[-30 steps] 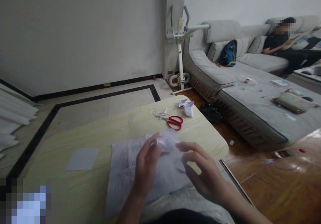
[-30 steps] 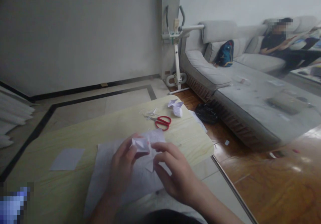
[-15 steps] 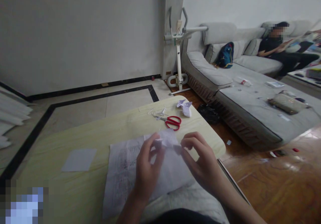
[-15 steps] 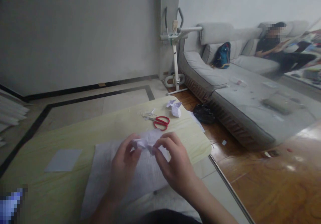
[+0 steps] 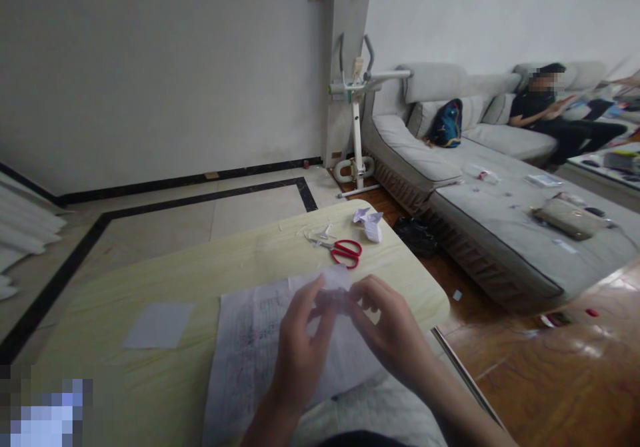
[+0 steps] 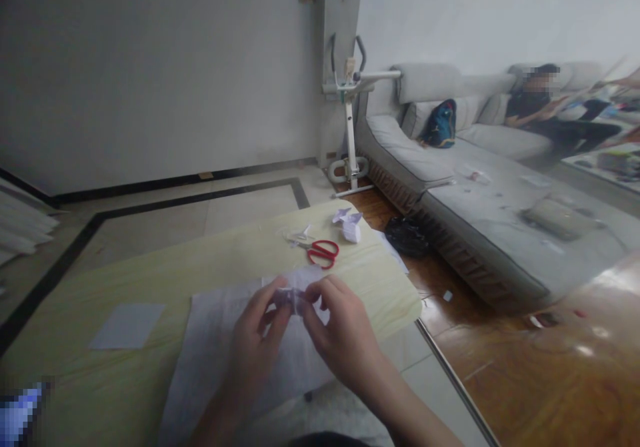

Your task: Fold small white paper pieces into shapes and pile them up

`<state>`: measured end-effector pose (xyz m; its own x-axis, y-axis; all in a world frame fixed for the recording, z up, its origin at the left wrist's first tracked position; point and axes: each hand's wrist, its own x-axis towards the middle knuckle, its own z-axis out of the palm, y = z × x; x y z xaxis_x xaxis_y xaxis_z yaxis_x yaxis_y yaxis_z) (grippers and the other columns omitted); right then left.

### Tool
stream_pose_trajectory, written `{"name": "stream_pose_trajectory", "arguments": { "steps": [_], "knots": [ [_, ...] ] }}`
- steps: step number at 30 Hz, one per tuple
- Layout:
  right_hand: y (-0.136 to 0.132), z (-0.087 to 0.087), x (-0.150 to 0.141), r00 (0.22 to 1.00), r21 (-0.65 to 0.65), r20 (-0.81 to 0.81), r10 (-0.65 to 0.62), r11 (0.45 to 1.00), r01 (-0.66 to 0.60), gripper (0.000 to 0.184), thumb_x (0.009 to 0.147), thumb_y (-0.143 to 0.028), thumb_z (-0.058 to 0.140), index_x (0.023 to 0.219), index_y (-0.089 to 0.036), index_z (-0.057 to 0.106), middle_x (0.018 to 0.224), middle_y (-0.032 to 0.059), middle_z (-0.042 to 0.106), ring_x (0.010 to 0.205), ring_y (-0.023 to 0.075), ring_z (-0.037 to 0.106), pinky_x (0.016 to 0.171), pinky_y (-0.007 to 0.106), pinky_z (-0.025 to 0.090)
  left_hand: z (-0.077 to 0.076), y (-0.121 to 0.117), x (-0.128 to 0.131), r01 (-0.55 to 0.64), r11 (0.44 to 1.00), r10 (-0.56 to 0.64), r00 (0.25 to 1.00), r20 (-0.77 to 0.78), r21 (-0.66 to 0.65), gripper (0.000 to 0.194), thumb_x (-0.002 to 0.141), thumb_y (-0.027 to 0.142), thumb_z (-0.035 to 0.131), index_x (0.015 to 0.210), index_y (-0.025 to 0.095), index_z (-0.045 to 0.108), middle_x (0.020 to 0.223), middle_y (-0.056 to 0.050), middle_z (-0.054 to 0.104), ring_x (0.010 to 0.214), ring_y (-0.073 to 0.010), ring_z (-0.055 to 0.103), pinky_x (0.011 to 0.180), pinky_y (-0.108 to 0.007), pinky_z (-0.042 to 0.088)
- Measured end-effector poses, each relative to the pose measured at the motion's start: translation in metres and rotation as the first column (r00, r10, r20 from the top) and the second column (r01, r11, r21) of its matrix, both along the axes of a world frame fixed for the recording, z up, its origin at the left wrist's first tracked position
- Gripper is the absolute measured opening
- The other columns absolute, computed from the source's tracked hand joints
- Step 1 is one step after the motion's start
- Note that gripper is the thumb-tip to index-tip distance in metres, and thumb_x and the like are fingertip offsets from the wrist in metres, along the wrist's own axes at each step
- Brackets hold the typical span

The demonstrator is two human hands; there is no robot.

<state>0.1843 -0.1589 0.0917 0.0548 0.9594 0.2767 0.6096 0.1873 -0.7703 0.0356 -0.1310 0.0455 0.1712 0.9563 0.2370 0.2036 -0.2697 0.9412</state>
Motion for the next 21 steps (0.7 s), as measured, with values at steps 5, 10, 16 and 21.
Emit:
{"name": "stream_pose_trajectory", "arguments": {
  "steps": [5,10,16,21],
  "knots": [
    [0.003,-0.008,0.001,1.0,0.013,-0.021,-0.014,1.0,0.015,0.007,0.083,-0.015,0.056,0.077,-0.019,0.054,0.073,0.0018,0.055,0.068,0.015,0.051,0.061,0.026,0.042,0.0,-0.002,-0.004,0.057,0.998,-0.057,0.998,-0.005,0.003,0.038,0.09,0.026,0.048,0.128,0.024,0.051,0.128,-0.009,0.057,0.115,-0.0224,0.056,0.089,-0.036,0.053],
    [0.004,-0.011,0.002,0.998,0.027,-0.064,-0.014,1.0,0.016,0.006,0.083,-0.014,0.055,0.079,-0.018,0.053,0.073,0.0012,0.055,0.067,0.0142,0.05,0.061,0.026,0.041,-0.002,-0.002,-0.005,0.051,0.992,-0.042,0.996,0.079,-0.113,0.039,0.091,0.028,0.047,0.129,0.022,0.049,0.127,-0.01,0.058,0.115,-0.0227,0.057,0.09,-0.036,0.052],
    [0.005,-0.013,0.002,0.99,-0.021,-0.139,0.024,0.999,-0.027,0.006,0.084,-0.016,0.055,0.079,-0.018,0.054,0.073,0.0004,0.054,0.068,0.0134,0.05,0.063,0.025,0.041,-0.005,-0.002,0.0,-0.002,0.973,0.044,0.983,0.176,-0.231,0.037,0.086,0.036,0.055,0.119,0.02,0.056,0.118,-0.011,0.063,0.107,-0.0232,0.061,0.082,-0.033,0.055],
    [0.007,-0.015,0.005,0.981,-0.054,-0.188,0.039,0.997,-0.05,0.002,0.082,-0.017,0.058,0.081,-0.017,0.056,0.076,0.0008,0.056,0.072,0.0144,0.053,0.066,0.027,0.042,0.0,-0.001,0.001,-0.039,0.948,0.115,0.968,0.225,-0.317,0.042,0.078,0.04,0.064,0.113,0.018,0.06,0.111,-0.01,0.066,0.1,-0.0245,0.064,0.078,-0.032,0.055]
  ]
}}
